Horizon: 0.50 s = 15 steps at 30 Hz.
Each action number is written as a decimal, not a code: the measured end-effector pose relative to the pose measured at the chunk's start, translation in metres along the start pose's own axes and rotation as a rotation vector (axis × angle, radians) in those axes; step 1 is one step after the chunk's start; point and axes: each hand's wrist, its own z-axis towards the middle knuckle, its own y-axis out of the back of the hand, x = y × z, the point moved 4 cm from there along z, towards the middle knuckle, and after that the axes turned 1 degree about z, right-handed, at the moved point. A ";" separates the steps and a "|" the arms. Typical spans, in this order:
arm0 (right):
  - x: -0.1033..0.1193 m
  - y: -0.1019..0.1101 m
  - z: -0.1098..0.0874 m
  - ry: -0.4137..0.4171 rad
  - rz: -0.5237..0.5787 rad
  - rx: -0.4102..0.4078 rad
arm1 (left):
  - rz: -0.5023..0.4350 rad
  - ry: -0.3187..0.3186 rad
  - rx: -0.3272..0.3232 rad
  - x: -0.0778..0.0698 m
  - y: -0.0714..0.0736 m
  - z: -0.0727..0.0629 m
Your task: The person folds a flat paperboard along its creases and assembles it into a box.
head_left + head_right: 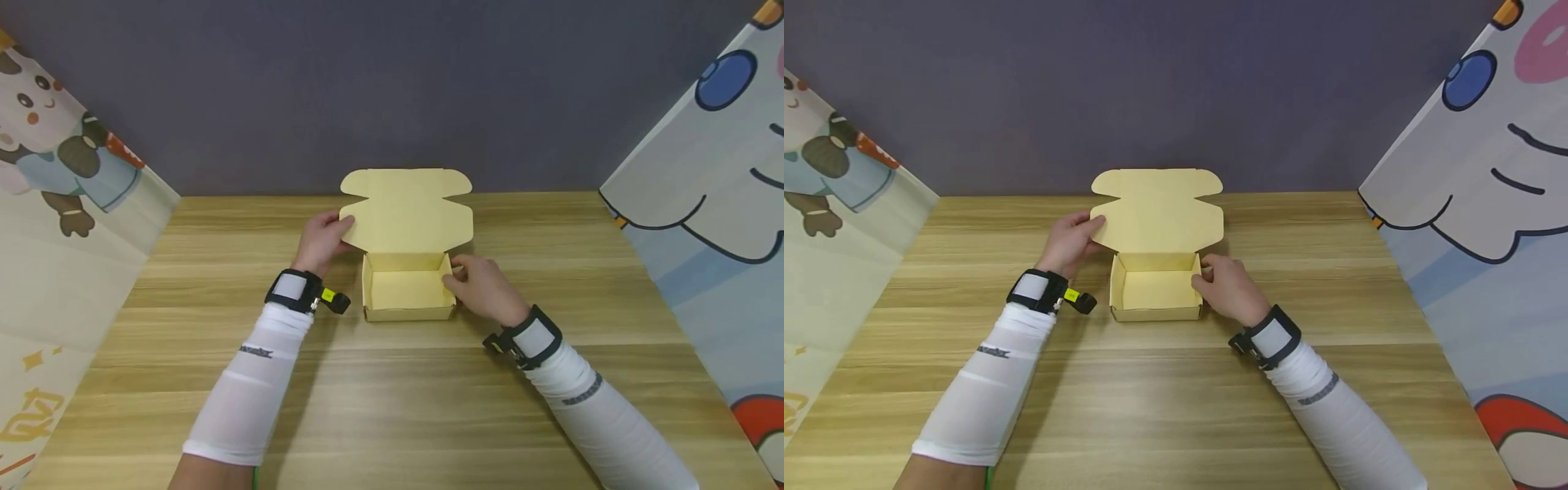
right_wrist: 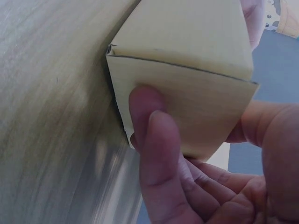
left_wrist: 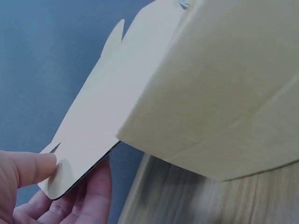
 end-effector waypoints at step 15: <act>-0.025 0.039 0.026 -0.029 0.187 -0.177 | -0.044 0.011 -0.008 0.003 -0.001 0.003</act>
